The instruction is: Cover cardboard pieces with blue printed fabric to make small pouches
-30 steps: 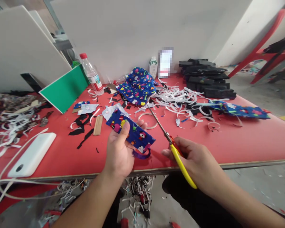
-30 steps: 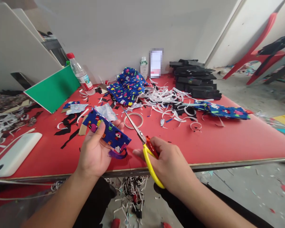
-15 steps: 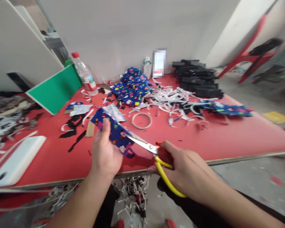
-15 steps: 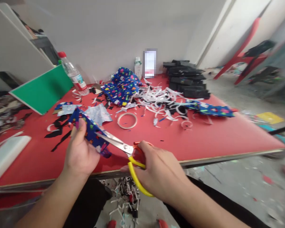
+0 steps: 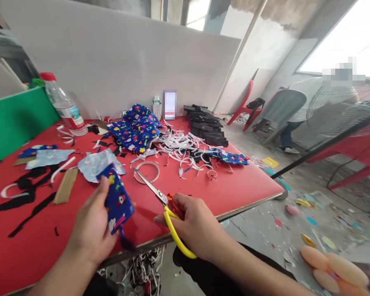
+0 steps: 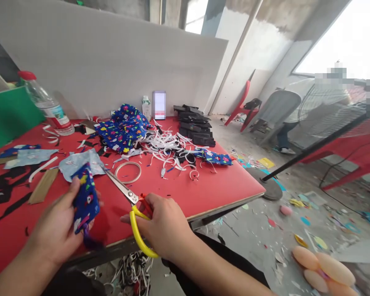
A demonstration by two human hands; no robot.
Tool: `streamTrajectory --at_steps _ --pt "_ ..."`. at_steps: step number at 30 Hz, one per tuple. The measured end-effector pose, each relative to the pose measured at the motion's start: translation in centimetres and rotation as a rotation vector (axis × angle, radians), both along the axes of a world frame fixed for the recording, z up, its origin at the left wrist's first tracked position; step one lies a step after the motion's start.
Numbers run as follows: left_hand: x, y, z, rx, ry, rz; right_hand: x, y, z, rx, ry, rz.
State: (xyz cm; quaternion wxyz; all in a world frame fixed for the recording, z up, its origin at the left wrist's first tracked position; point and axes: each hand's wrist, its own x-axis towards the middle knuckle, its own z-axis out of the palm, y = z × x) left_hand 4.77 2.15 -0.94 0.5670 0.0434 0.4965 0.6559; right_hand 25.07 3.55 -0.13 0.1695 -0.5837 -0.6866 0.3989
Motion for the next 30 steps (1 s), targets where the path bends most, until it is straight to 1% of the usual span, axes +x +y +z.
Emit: streamTrajectory --at_steps 3,4,5,8,10,11,12,13,16,17,20,26,30 --pt "1.6 -0.5 1.2 -0.061 0.013 -0.107 0.2 0.4 -0.3 0.022 0.032 -0.038" --pt "1.8 -0.5 1.5 -0.045 0.005 -0.132 0.3 0.5 -0.4 0.025 0.037 -0.049" --pt "1.9 -0.5 1.7 -0.001 -0.004 -0.131 0.5 0.7 -0.4 0.024 0.047 -0.059" --pt "1.4 -0.1 1.9 0.181 -0.032 -0.022 0.9 0.9 -0.3 0.011 0.082 -0.067" --pt "0.8 0.3 1.6 0.244 -0.029 0.063 1.2 0.8 -0.1 0.023 0.07 -0.017" --pt "0.5 0.4 1.4 0.253 -0.02 0.076 1.2 0.6 0.0 0.038 0.042 0.02" --pt "0.4 0.5 1.2 0.254 -0.009 0.059 1.2 0.4 0.0 0.059 0.004 0.055" --pt "0.3 0.4 1.0 0.252 0.004 0.015 1.2 0.2 0.1 0.085 -0.041 0.086" --pt "0.5 0.1 0.7 0.258 0.016 -0.153 1.1 -0.3 0.1 0.131 -0.151 0.139" --pt "0.6 0.1 0.6 0.275 0.012 -0.164 1.1 -0.4 0.1 0.133 -0.169 0.151" --pt "0.5 0.0 0.5 0.338 -0.002 -0.146 1.3 -0.3 -0.1 0.146 -0.192 0.177" --pt "0.0 -0.1 0.5 0.402 0.004 -0.272 1.7 -0.6 -0.8 0.258 -0.2 0.243" --pt "0.4 -0.3 0.4 0.422 -0.013 -0.258 1.3 -1.0 -1.0 0.25 -0.193 0.223"
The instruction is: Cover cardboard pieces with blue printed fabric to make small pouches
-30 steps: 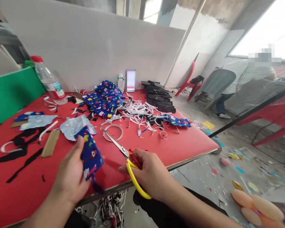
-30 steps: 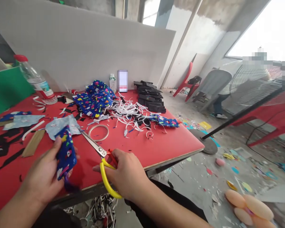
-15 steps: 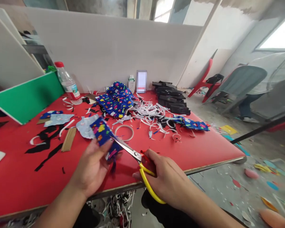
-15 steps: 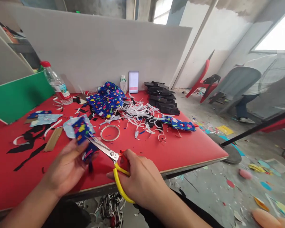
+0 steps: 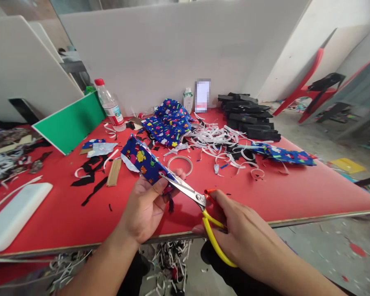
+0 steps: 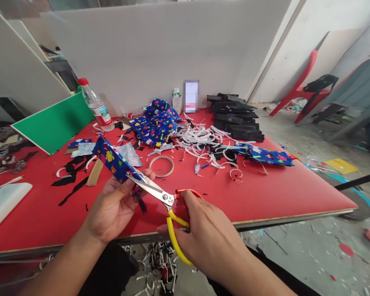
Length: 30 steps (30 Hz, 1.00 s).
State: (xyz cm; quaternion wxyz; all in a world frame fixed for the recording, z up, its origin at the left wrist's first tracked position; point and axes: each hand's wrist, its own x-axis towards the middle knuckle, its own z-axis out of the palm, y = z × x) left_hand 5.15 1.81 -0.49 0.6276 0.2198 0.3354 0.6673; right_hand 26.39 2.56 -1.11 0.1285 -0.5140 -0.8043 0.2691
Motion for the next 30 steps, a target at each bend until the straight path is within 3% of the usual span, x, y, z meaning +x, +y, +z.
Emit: streamTrajectory --at_steps 13,23,30 --pt "0.4 0.1 -0.8 0.006 -0.011 0.069 0.1 0.0 -0.9 0.085 -0.066 -0.021" --pt "0.9 0.1 -0.6 0.018 -0.011 0.108 -0.2 0.1 -0.9 0.242 -0.17 -0.072" --pt "0.5 0.0 -0.7 0.002 -0.025 0.088 -0.3 0.0 -0.8 0.199 -0.143 -0.031"
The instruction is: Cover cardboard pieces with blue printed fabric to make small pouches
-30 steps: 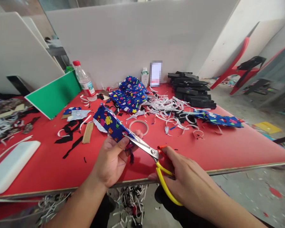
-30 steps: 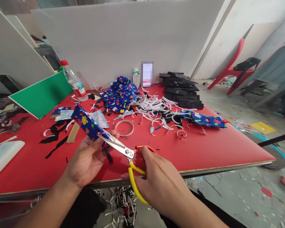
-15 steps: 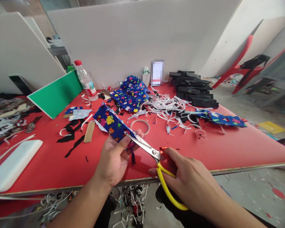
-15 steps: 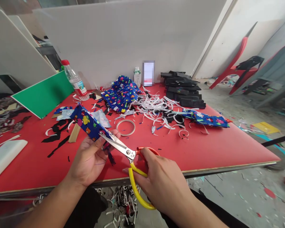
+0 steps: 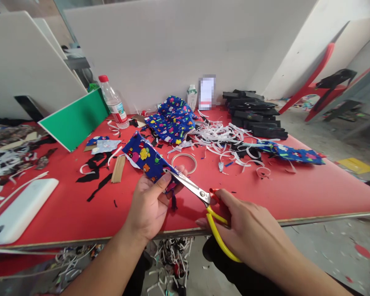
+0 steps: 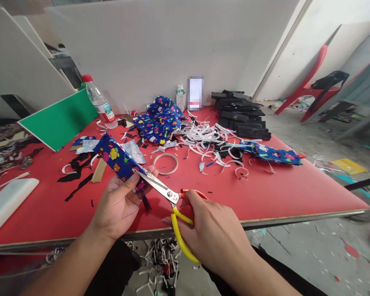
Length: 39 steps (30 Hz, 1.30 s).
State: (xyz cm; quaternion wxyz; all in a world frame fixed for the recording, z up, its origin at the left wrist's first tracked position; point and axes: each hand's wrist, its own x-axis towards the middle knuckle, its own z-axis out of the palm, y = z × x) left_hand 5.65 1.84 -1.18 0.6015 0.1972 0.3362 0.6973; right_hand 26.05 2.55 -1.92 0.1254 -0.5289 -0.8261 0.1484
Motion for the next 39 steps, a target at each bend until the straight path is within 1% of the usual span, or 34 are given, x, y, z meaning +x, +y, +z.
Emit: streamTrajectory --at_steps 3,9,13,16,18,25,29,34,36,39 --pt "0.1 0.0 -0.1 -0.016 -0.009 0.005 0.0 0.0 -0.2 -0.032 -0.011 0.003" --pt "0.5 0.0 0.1 -0.018 -0.006 0.007 0.2 0.1 -0.7 -0.051 0.005 -0.053" --pt "0.4 -0.1 0.2 0.006 -0.001 0.009 0.0 0.2 -0.5 -0.096 0.033 -0.07" --pt "0.4 -0.3 0.3 0.029 -0.002 0.005 -0.4 0.1 0.0 -0.144 0.067 -0.056" --pt "0.4 -0.3 0.4 0.037 0.004 -0.009 -0.6 -0.1 0.1 -0.138 0.075 -0.034" --pt "0.5 -0.2 0.2 0.004 0.011 -0.041 -0.4 -0.4 -0.2 -0.15 0.048 -0.01" --pt "0.6 -0.1 0.0 0.0 0.017 -0.028 -0.3 -0.2 -0.4 -0.137 0.025 -0.023" --pt "0.8 -0.1 0.0 -0.015 0.043 -0.009 0.1 0.0 -0.9 -0.079 0.051 -0.049" --pt "0.7 -0.1 0.1 -0.023 0.04 0.002 0.0 0.0 -0.8 -0.098 0.083 -0.042" --pt "0.6 -0.2 0.2 -0.016 0.034 0.041 -0.5 -0.2 -0.2 -0.167 0.146 -0.026"
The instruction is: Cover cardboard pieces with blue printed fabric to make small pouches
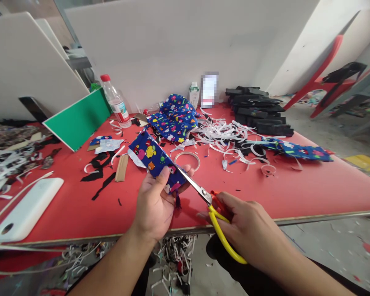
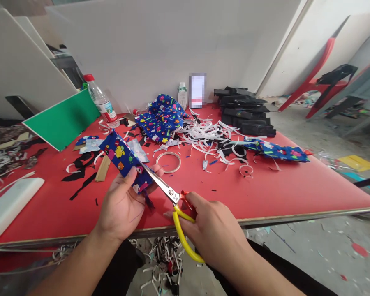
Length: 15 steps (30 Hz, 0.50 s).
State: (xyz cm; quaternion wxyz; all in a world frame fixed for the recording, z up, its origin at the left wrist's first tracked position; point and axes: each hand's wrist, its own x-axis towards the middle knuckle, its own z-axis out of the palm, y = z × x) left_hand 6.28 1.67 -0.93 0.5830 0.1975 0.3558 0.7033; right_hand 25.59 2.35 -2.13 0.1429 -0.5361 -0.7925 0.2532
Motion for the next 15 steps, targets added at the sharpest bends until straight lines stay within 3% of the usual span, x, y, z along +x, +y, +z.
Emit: streamTrajectory --at_steps 4,15 --pt "-0.3 -0.1 0.3 0.023 0.027 0.056 -0.5 -0.4 0.7 -0.041 -0.003 0.026" --pt "-0.2 -0.1 0.3 0.058 0.015 0.128 0.0 -0.5 -0.6 0.17 -0.082 0.053"
